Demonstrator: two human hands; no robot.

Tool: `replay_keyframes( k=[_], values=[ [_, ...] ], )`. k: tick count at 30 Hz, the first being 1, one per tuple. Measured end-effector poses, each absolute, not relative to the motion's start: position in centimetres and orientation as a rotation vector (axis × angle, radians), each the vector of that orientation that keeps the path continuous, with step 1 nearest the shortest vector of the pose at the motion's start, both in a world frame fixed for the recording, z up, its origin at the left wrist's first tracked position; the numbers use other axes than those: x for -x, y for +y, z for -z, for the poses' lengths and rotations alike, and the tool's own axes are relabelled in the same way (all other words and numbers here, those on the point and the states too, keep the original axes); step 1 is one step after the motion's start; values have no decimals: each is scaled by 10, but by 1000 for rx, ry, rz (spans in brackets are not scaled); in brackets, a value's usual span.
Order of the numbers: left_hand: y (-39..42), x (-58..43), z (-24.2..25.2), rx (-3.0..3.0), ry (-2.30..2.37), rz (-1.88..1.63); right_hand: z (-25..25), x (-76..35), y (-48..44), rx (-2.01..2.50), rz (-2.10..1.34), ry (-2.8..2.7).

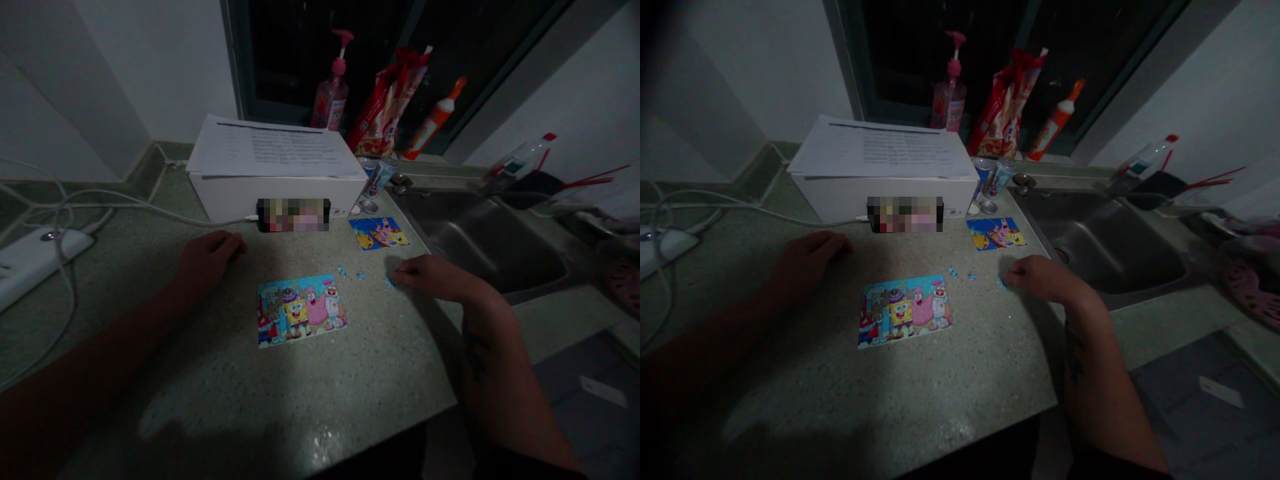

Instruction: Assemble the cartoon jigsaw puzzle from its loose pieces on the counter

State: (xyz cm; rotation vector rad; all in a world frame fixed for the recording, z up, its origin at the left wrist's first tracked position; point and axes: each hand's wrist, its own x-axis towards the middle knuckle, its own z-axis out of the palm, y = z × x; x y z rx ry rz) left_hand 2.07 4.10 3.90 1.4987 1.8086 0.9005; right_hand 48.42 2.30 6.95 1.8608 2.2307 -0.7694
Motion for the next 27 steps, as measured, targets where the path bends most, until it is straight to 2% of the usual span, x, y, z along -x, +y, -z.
replay_keyframes(
  k=[18, 27],
  values=[
    [42, -19, -36, -1558, 1783, -888, -64, -473, 21, -1861, 1091, 2248],
    [42, -18, -33, -1592, 1759, -911, -56, -476, 23, -1920, 1058, 2213]
  ],
)
